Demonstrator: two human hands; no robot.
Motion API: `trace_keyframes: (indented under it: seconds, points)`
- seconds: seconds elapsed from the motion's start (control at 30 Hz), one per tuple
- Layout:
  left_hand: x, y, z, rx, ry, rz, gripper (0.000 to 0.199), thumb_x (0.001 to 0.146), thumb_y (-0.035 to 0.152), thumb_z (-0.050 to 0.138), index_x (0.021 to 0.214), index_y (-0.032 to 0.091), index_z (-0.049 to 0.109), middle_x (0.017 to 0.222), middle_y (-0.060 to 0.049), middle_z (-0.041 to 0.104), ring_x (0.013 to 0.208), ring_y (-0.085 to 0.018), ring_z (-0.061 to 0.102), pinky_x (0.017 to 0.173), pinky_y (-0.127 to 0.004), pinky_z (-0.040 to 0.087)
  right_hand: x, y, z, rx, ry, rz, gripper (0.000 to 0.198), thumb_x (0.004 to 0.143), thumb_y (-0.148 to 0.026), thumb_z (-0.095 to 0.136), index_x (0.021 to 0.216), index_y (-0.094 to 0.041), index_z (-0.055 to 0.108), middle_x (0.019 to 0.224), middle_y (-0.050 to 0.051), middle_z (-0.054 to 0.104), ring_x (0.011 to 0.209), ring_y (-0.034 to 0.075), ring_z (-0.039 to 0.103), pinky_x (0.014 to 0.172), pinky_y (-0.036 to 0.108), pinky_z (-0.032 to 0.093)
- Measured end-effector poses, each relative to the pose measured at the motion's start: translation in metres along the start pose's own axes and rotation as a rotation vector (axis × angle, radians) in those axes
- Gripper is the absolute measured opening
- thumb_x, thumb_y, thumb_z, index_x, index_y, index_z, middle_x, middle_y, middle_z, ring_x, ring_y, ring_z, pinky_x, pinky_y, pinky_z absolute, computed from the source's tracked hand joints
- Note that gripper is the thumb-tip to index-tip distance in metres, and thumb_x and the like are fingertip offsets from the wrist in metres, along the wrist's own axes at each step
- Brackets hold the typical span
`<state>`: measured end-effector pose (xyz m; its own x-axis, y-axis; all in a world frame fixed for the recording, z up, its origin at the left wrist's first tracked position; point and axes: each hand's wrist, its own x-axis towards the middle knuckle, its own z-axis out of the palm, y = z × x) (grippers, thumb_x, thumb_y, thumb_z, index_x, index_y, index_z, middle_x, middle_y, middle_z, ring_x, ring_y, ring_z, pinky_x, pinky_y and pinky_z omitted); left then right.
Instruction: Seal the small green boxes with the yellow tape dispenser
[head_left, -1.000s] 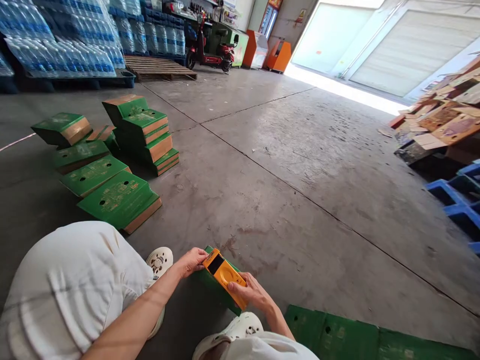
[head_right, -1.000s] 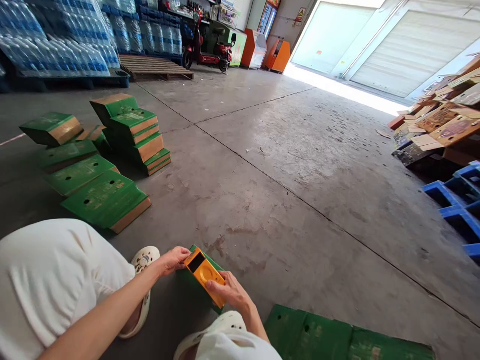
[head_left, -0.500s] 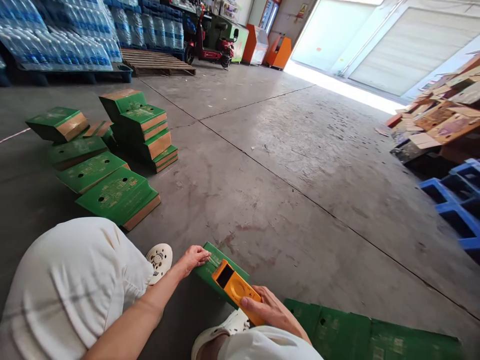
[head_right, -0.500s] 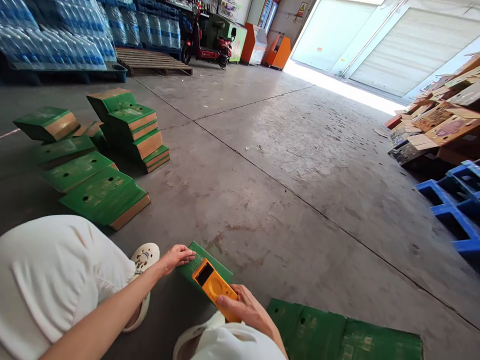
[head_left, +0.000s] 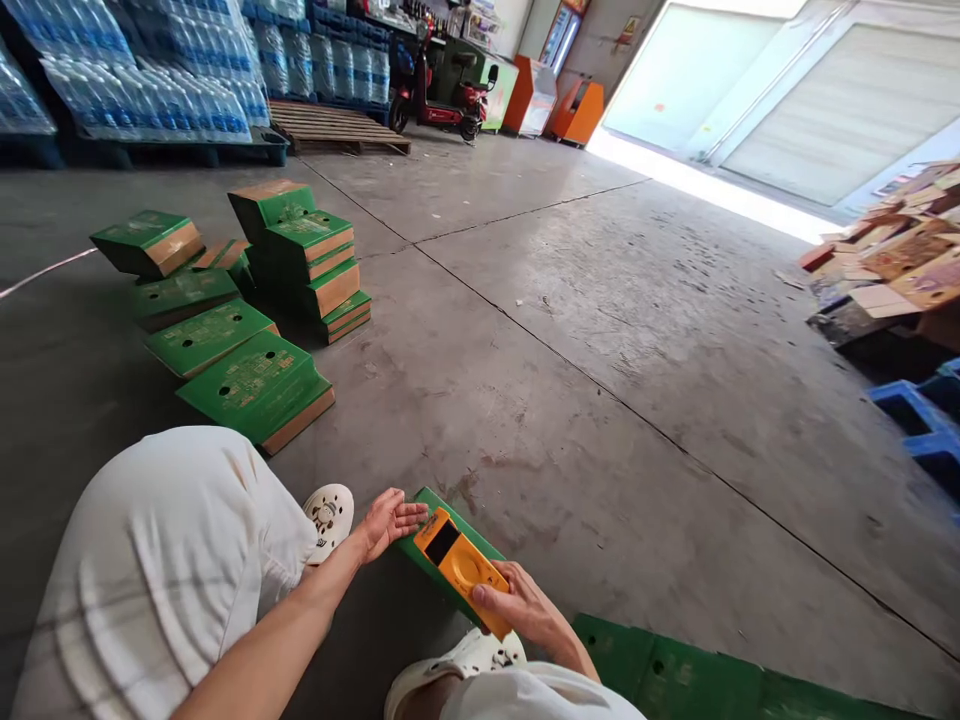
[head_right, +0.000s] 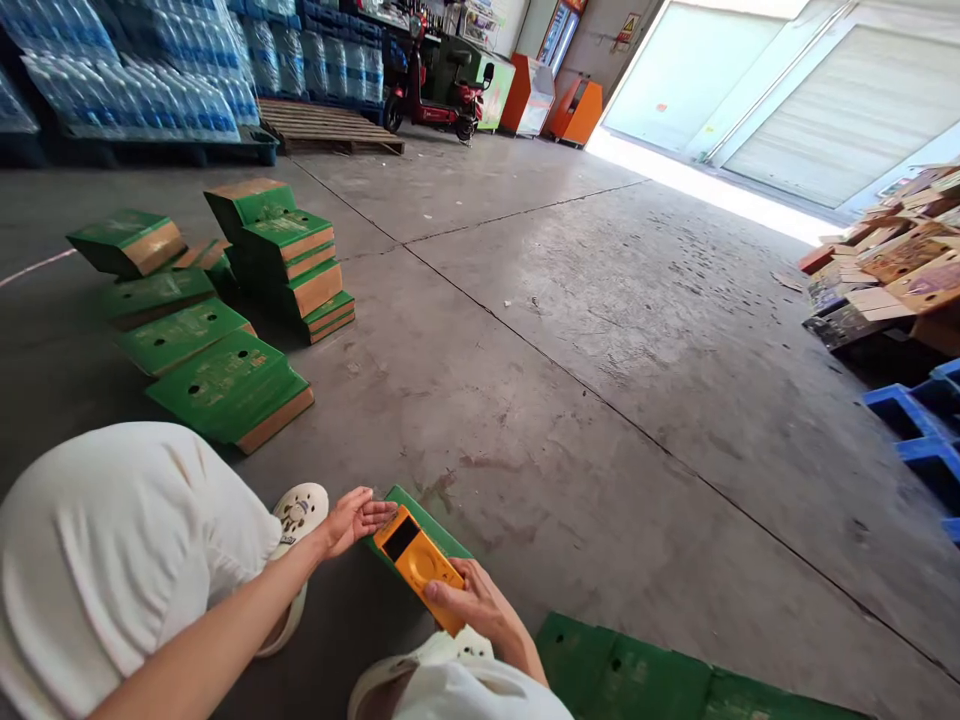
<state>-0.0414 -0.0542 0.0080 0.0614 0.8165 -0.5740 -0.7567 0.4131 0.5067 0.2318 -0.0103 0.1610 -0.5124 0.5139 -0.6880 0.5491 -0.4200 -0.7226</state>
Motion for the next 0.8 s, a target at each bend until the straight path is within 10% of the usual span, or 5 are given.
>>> trace_keyframes:
  seconds: [0.47,0.8]
  points:
    - [-0.004,0.013,0.005,0.056,0.062,-0.021,0.046,0.091,0.053,0.072,0.094,0.027,0.034,0.083,0.002,0.074,0.074,-0.019,0.076,0.083,-0.034,0.057,0.072,-0.004,0.001,0.003,-0.188,-0.161,0.073,0.067,-0.087,0.077,0.086,-0.018,0.065,0.068,0.000,0.058,0.054,0.014,0.060,0.054,0.023,0.053]
    - [-0.005,0.048,-0.011,0.340,0.264,-0.005,0.038,0.099,0.060,0.059,0.102,0.027,0.039,0.109,-0.006,0.076,0.097,-0.021,0.077,0.085,-0.037,0.061,0.075,-0.009,0.007,-0.001,-0.219,-0.125,0.077,0.065,-0.085,0.080,0.095,-0.015,0.068,0.072,0.002,0.063,0.059,0.016,0.062,0.057,0.024,0.055]
